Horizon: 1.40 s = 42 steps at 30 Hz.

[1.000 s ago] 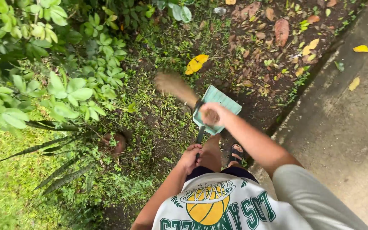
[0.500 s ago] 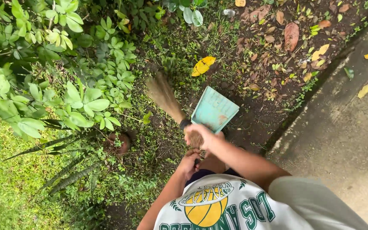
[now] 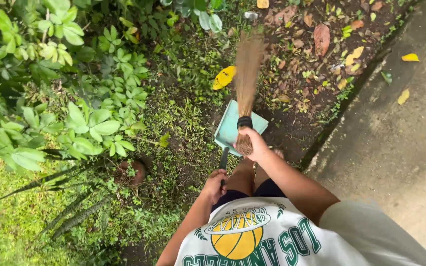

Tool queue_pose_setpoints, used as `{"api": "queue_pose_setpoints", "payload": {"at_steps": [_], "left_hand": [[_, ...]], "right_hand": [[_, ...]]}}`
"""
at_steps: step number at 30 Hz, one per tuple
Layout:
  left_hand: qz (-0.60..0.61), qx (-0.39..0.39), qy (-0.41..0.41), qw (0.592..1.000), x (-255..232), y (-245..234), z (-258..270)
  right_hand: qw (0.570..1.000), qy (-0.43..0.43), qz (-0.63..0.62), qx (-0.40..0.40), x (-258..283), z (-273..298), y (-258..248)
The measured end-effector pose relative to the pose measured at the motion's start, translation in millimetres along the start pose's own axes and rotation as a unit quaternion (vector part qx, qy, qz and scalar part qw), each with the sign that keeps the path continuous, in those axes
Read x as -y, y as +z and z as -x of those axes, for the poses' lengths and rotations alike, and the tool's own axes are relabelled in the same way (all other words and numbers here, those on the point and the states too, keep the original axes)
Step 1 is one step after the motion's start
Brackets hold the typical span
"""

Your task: Sweeping leaves and debris off a concrete outdoor path into a dustpan using a broom.

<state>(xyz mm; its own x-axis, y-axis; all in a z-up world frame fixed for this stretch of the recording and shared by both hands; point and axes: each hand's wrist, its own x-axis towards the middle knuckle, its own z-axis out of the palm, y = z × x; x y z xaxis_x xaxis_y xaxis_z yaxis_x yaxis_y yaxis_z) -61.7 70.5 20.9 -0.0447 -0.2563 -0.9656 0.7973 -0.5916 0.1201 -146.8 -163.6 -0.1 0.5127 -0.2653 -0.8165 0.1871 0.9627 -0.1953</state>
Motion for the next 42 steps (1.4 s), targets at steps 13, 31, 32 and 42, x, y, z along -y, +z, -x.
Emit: {"api": "queue_pose_setpoints", "payload": {"at_steps": [13, 31, 32, 42], "left_hand": [[0.027, -0.022, 0.016, 0.999, 2, 23, -9], [0.147, -0.103, 0.006, 0.984, -24, 82, -41], [0.142, -0.108, 0.012, 0.984, -28, 88, -40], [0.063, -0.1, 0.067, 0.991, -80, 146, -60]], "right_hand": [[0.998, 0.046, 0.0, -0.035, 91, -65, -78], [0.995, 0.034, 0.0, -0.093, 192, -40, -103], [0.994, 0.004, 0.03, -0.103, 181, -39, -107], [0.994, 0.043, -0.046, 0.084, 254, 16, -137]]}}
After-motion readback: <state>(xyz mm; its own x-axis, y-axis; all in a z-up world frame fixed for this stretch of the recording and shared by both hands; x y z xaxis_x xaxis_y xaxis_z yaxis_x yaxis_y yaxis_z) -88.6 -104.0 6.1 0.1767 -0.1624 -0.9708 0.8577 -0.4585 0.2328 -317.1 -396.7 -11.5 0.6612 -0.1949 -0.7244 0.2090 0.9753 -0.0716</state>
